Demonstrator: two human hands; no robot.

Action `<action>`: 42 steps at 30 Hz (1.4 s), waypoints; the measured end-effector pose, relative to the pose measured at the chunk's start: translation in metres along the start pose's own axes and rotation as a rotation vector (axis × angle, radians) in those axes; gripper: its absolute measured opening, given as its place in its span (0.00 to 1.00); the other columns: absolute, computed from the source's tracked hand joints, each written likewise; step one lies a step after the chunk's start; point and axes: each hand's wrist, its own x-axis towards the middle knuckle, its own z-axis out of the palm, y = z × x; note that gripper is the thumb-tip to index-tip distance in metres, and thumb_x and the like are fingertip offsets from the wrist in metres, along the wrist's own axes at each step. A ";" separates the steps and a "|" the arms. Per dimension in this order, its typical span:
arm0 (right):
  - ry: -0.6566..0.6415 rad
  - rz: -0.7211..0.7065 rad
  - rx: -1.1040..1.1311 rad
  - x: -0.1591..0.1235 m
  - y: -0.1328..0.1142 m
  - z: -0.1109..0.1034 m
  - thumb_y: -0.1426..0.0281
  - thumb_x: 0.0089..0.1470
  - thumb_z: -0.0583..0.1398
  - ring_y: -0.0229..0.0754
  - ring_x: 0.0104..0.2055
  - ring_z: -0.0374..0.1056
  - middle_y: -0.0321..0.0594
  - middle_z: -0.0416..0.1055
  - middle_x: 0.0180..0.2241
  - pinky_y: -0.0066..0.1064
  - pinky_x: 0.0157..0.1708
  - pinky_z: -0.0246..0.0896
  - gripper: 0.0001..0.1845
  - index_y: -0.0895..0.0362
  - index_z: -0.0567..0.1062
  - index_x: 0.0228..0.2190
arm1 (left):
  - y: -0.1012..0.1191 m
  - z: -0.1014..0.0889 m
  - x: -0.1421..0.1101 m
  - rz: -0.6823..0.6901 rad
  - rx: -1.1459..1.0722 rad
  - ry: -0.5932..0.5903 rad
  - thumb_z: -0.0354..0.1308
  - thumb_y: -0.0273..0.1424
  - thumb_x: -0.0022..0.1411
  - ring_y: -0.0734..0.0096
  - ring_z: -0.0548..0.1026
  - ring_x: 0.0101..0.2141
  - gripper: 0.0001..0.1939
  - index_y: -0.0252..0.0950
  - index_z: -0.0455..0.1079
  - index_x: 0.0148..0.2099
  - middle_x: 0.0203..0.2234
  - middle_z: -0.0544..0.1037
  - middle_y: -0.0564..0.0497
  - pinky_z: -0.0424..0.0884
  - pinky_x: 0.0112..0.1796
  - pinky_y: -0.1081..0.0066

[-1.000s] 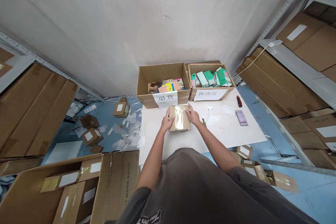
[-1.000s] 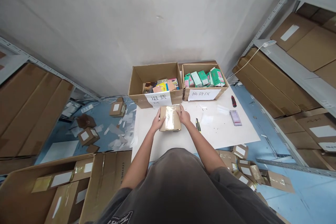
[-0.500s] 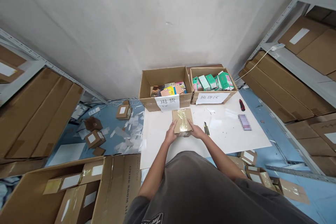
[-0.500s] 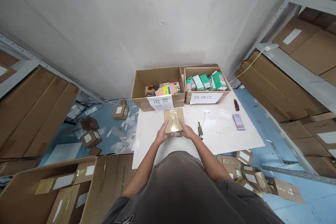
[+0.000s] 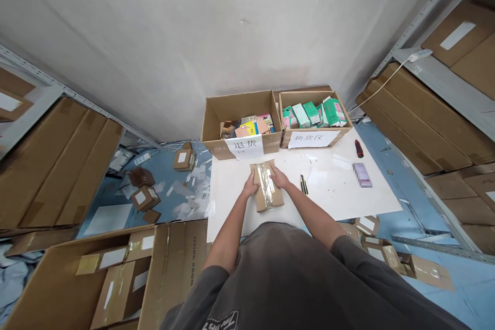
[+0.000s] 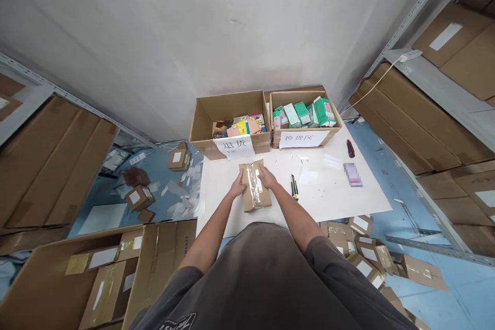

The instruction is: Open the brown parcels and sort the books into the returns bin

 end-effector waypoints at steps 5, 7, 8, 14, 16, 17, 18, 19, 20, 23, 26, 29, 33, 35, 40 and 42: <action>0.069 0.009 -0.148 -0.021 0.030 -0.018 0.62 0.67 0.56 0.50 0.73 0.49 0.49 0.49 0.73 0.40 0.68 0.50 0.37 0.53 0.53 0.72 | 0.011 -0.027 -0.004 -0.028 0.499 -0.160 0.75 0.47 0.44 0.39 0.41 0.73 0.67 0.44 0.41 0.78 0.76 0.33 0.42 0.53 0.68 0.51; 0.101 0.068 -0.222 -0.035 0.050 -0.028 0.65 0.67 0.56 0.50 0.73 0.48 0.49 0.49 0.73 0.40 0.68 0.49 0.35 0.52 0.56 0.71 | 0.021 -0.034 -0.001 -0.009 0.745 -0.294 0.77 0.48 0.38 0.36 0.35 0.73 0.73 0.49 0.37 0.78 0.76 0.29 0.47 0.54 0.67 0.49; 0.104 0.110 -0.251 -0.042 0.061 -0.032 0.66 0.66 0.57 0.50 0.73 0.47 0.48 0.50 0.73 0.40 0.67 0.49 0.34 0.52 0.57 0.70 | 0.025 -0.035 0.001 -0.016 0.827 -0.345 0.78 0.48 0.37 0.35 0.34 0.73 0.75 0.49 0.33 0.78 0.76 0.27 0.48 0.55 0.67 0.48; 0.046 0.391 -0.280 -0.080 0.136 -0.041 0.68 0.65 0.58 0.52 0.70 0.53 0.51 0.53 0.70 0.36 0.62 0.55 0.34 0.54 0.59 0.69 | 0.036 -0.028 0.014 -0.163 1.026 -0.437 0.76 0.51 0.39 0.32 0.37 0.73 0.79 0.53 0.21 0.77 0.75 0.24 0.49 0.64 0.61 0.47; 0.012 0.468 -0.248 -0.086 0.155 -0.038 0.67 0.65 0.58 0.52 0.65 0.60 0.53 0.61 0.66 0.35 0.58 0.59 0.32 0.54 0.61 0.68 | 0.037 -0.026 0.014 -0.197 1.037 -0.435 0.76 0.52 0.40 0.32 0.38 0.73 0.79 0.55 0.20 0.76 0.75 0.23 0.50 0.64 0.61 0.48; -0.006 0.504 -0.220 -0.087 0.162 -0.035 0.66 0.66 0.59 0.52 0.62 0.64 0.53 0.64 0.63 0.34 0.56 0.61 0.32 0.55 0.61 0.68 | 0.037 -0.025 0.014 -0.211 1.037 -0.436 0.76 0.52 0.40 0.31 0.38 0.73 0.79 0.55 0.19 0.76 0.75 0.23 0.51 0.64 0.61 0.48; -0.023 0.540 -0.189 -0.088 0.168 -0.032 0.65 0.66 0.59 0.51 0.59 0.67 0.53 0.67 0.60 0.34 0.53 0.62 0.32 0.55 0.61 0.67 | 0.038 -0.025 0.014 -0.225 1.034 -0.439 0.76 0.52 0.40 0.31 0.39 0.73 0.79 0.55 0.19 0.76 0.75 0.21 0.51 0.64 0.61 0.48; -0.034 0.575 -0.159 -0.088 0.172 -0.028 0.64 0.66 0.59 0.50 0.56 0.69 0.52 0.69 0.58 0.33 0.51 0.63 0.32 0.55 0.60 0.67 | 0.039 -0.024 0.014 -0.237 1.030 -0.444 0.76 0.51 0.40 0.30 0.39 0.72 0.79 0.55 0.18 0.76 0.75 0.20 0.51 0.64 0.62 0.48; -0.036 0.609 -0.131 -0.087 0.174 -0.024 0.64 0.65 0.60 0.49 0.54 0.71 0.51 0.70 0.56 0.32 0.49 0.64 0.32 0.55 0.60 0.66 | 0.040 -0.023 0.013 -0.246 1.026 -0.449 0.77 0.50 0.41 0.30 0.40 0.72 0.79 0.55 0.18 0.76 0.75 0.19 0.51 0.63 0.62 0.48; -0.007 0.685 -0.033 -0.085 0.174 -0.013 0.68 0.61 0.63 0.47 0.50 0.73 0.49 0.73 0.50 0.30 0.44 0.64 0.31 0.57 0.62 0.62 | 0.041 -0.019 0.013 -0.272 1.018 -0.449 0.77 0.49 0.40 0.29 0.47 0.71 0.80 0.56 0.18 0.75 0.73 0.16 0.50 0.64 0.62 0.49; 0.015 0.677 0.073 -0.080 0.162 -0.009 0.72 0.59 0.62 0.45 0.44 0.75 0.46 0.76 0.42 0.28 0.39 0.65 0.24 0.59 0.65 0.56 | 0.041 -0.016 0.013 -0.289 1.026 -0.443 0.78 0.50 0.38 0.30 0.58 0.68 0.82 0.56 0.17 0.75 0.73 0.14 0.47 0.67 0.59 0.50; 0.048 0.585 0.122 -0.072 0.135 -0.009 0.72 0.61 0.59 0.42 0.39 0.75 0.44 0.77 0.41 0.27 0.36 0.66 0.22 0.59 0.65 0.56 | 0.038 -0.016 0.013 -0.291 1.031 -0.443 0.79 0.49 0.38 0.34 0.64 0.65 0.82 0.56 0.16 0.75 0.72 0.13 0.46 0.70 0.56 0.52; 0.085 0.332 0.164 -0.056 0.073 -0.012 0.70 0.64 0.55 0.43 0.37 0.76 0.39 0.78 0.42 0.30 0.39 0.69 0.35 0.54 0.52 0.68 | 0.035 -0.017 0.013 -0.277 1.017 -0.450 0.78 0.49 0.39 0.34 0.64 0.65 0.81 0.57 0.15 0.75 0.73 0.13 0.48 0.71 0.55 0.53; 0.080 0.161 0.122 -0.048 0.035 -0.012 0.69 0.65 0.53 0.47 0.40 0.76 0.41 0.79 0.46 0.33 0.42 0.69 0.39 0.52 0.44 0.72 | 0.034 -0.018 0.013 -0.270 1.006 -0.451 0.78 0.48 0.39 0.34 0.63 0.65 0.81 0.57 0.16 0.75 0.73 0.13 0.48 0.72 0.55 0.53; -0.030 0.074 -0.095 -0.032 -0.040 -0.003 0.68 0.70 0.49 0.50 0.50 0.75 0.43 0.76 0.55 0.34 0.47 0.65 0.34 0.47 0.47 0.73 | 0.035 -0.018 0.012 -0.256 0.980 -0.435 0.79 0.48 0.36 0.32 0.63 0.66 0.82 0.59 0.18 0.75 0.73 0.13 0.49 0.70 0.57 0.50; -0.079 0.144 -0.169 -0.028 -0.053 0.003 0.69 0.69 0.50 0.51 0.50 0.75 0.45 0.77 0.54 0.35 0.47 0.64 0.35 0.47 0.47 0.73 | 0.035 -0.018 0.011 -0.250 0.972 -0.431 0.79 0.47 0.36 0.33 0.63 0.65 0.82 0.60 0.18 0.75 0.73 0.14 0.51 0.70 0.57 0.50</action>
